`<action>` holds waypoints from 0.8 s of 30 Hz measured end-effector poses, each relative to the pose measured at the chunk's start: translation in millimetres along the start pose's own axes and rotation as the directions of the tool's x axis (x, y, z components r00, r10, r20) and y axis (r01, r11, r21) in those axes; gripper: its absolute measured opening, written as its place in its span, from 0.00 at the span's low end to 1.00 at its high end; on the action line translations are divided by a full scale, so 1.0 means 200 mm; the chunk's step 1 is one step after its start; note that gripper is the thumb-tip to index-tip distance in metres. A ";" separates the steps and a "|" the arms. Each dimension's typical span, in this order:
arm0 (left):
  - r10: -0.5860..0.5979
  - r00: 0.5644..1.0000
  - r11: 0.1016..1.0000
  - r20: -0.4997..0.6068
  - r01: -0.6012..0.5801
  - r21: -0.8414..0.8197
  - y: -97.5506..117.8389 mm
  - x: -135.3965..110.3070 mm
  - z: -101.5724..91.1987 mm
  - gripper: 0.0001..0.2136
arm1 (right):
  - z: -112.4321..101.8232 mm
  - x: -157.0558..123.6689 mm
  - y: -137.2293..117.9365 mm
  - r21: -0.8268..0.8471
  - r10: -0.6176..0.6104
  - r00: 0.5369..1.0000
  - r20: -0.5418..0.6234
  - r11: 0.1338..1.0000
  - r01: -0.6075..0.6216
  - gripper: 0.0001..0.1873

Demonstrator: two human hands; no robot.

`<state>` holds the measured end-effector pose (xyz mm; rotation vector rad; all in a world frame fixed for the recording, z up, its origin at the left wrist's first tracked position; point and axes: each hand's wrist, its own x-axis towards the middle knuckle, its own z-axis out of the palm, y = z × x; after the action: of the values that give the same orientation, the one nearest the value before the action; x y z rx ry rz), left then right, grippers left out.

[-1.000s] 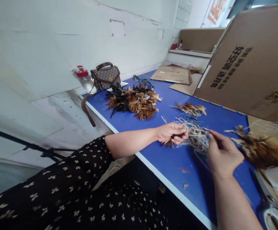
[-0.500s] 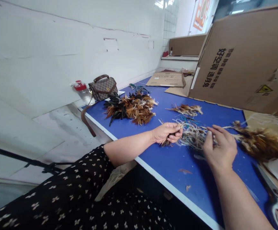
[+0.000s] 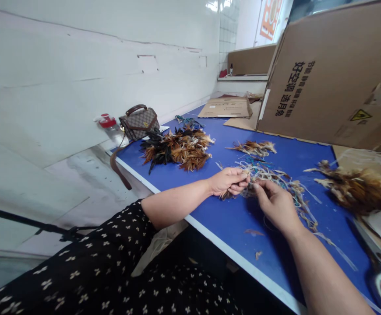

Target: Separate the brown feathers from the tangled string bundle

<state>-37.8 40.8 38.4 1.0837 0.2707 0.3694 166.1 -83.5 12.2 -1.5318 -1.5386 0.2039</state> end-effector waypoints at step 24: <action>-0.363 0.921 0.870 0.143 0.280 0.405 -0.06 -0.02 0.02 0.19 | -0.15 0.01 -0.19 0.160 -0.079 0.957 0.278 0.986 0.035 0.31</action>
<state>-38.6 30.1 29.8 1.4200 0.3328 -0.1125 160.6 -103.6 55.6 -1.3778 -1.7446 0.5168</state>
